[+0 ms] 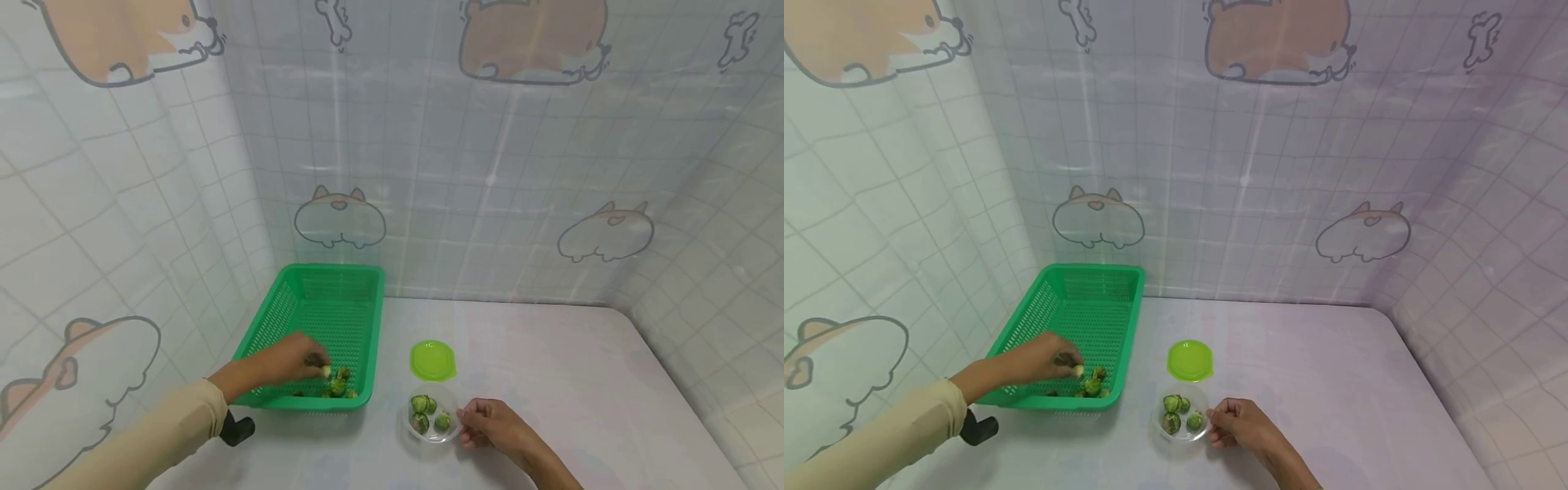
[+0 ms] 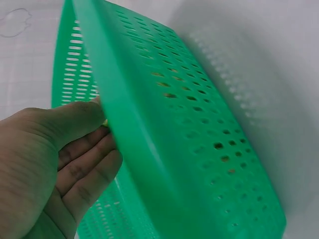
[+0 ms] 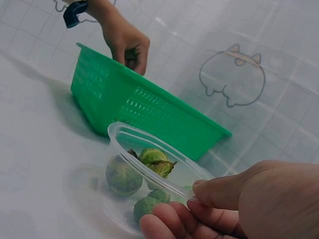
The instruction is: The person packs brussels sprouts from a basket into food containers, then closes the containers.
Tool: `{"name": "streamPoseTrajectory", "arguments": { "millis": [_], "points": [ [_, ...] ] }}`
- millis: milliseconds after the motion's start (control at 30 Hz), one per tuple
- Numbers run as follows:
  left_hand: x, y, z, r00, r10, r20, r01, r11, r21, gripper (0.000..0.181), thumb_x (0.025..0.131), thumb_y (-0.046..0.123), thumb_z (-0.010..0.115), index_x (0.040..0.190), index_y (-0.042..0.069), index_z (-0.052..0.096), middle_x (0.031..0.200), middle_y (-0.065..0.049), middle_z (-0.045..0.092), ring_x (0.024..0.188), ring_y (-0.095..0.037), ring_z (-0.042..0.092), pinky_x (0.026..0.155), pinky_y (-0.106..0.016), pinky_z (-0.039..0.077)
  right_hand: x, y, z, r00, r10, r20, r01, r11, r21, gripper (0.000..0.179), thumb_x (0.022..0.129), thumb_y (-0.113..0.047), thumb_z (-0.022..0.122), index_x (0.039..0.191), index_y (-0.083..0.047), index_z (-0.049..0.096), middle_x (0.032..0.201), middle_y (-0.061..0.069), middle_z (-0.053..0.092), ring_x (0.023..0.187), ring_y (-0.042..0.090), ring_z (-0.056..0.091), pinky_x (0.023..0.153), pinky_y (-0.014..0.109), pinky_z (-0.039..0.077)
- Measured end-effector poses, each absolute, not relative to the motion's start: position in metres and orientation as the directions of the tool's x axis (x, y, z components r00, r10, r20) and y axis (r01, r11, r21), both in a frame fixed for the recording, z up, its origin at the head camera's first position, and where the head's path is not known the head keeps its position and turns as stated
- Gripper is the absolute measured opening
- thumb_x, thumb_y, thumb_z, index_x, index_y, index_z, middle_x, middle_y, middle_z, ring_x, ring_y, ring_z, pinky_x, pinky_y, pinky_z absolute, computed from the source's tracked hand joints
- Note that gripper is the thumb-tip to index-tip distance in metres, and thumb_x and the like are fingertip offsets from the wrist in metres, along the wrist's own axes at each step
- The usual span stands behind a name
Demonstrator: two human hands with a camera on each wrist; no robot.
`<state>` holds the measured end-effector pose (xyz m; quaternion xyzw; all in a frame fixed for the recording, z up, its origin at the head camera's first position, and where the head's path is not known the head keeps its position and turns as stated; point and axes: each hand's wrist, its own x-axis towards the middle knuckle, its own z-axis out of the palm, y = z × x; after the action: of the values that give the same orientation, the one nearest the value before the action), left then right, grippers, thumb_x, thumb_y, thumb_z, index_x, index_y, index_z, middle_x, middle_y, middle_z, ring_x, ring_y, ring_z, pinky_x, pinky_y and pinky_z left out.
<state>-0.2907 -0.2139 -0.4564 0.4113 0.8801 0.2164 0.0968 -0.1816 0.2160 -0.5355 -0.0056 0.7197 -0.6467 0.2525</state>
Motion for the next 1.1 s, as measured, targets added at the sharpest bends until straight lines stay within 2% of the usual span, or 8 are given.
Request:
{"name": "streamPoseTrajectory", "arguments": {
  "millis": [133, 433, 700, 900, 1100],
  "points": [
    [-0.289, -0.209, -0.452, -0.65, 0.76, 0.025, 0.671, 0.558, 0.488, 0.015, 0.092, 0.022, 0.075, 0.105, 0.016, 0.076, 0.1, 0.007, 0.074, 0.09, -0.004, 0.069, 0.077, -0.024, 0.058, -0.181, 0.216, -0.535, -0.874, -0.331, -0.355, 0.316, 0.167, -0.934, 0.027, 0.101, -0.027, 0.063, 0.094, 0.0, 0.06, 0.086, 0.007, 0.067, 0.077, 0.017, 0.067, 0.074, 0.033, 0.06],
    [-0.281, -0.195, -0.443, -0.66, 0.751, 0.029, 0.664, 0.565, 0.489, 0.017, 0.092, 0.022, 0.075, 0.107, 0.014, 0.077, 0.102, 0.009, 0.074, 0.092, -0.002, 0.068, 0.078, -0.022, 0.058, -0.18, 0.216, -0.534, -0.874, -0.321, -0.364, 0.323, 0.176, -0.93, 0.028, 0.1, -0.028, 0.064, 0.094, -0.001, 0.061, 0.086, 0.007, 0.067, 0.077, 0.017, 0.067, 0.073, 0.033, 0.06],
    [-0.274, -0.183, -0.438, -0.652, 0.757, 0.035, 0.656, 0.541, 0.526, 0.016, 0.093, 0.027, 0.074, 0.108, 0.02, 0.076, 0.103, 0.012, 0.074, 0.094, -0.002, 0.068, 0.081, -0.022, 0.058, -0.18, 0.216, -0.533, -0.873, -0.328, -0.362, 0.324, 0.165, -0.932, 0.029, 0.099, -0.029, 0.065, 0.094, -0.001, 0.061, 0.086, 0.007, 0.067, 0.077, 0.017, 0.067, 0.073, 0.032, 0.06],
    [-0.268, -0.168, -0.433, -0.638, 0.769, 0.047, 0.664, 0.519, 0.538, 0.022, 0.094, 0.032, 0.072, 0.11, 0.017, 0.076, 0.104, 0.01, 0.074, 0.095, -0.003, 0.069, 0.08, -0.022, 0.058, -0.18, 0.217, -0.533, -0.87, -0.332, -0.363, 0.327, 0.162, -0.931, 0.029, 0.099, -0.029, 0.066, 0.094, -0.001, 0.061, 0.087, 0.007, 0.067, 0.077, 0.017, 0.068, 0.074, 0.032, 0.06],
    [-0.263, -0.149, -0.429, -0.615, 0.787, 0.049, 0.669, 0.488, 0.56, 0.02, 0.094, 0.032, 0.073, 0.11, 0.02, 0.076, 0.104, 0.011, 0.073, 0.095, -0.001, 0.068, 0.083, -0.024, 0.058, -0.18, 0.217, -0.532, -0.871, -0.33, -0.365, 0.327, 0.165, -0.93, 0.029, 0.099, -0.029, 0.066, 0.094, -0.001, 0.061, 0.087, 0.008, 0.067, 0.077, 0.017, 0.068, 0.074, 0.032, 0.061]
  ]
}}
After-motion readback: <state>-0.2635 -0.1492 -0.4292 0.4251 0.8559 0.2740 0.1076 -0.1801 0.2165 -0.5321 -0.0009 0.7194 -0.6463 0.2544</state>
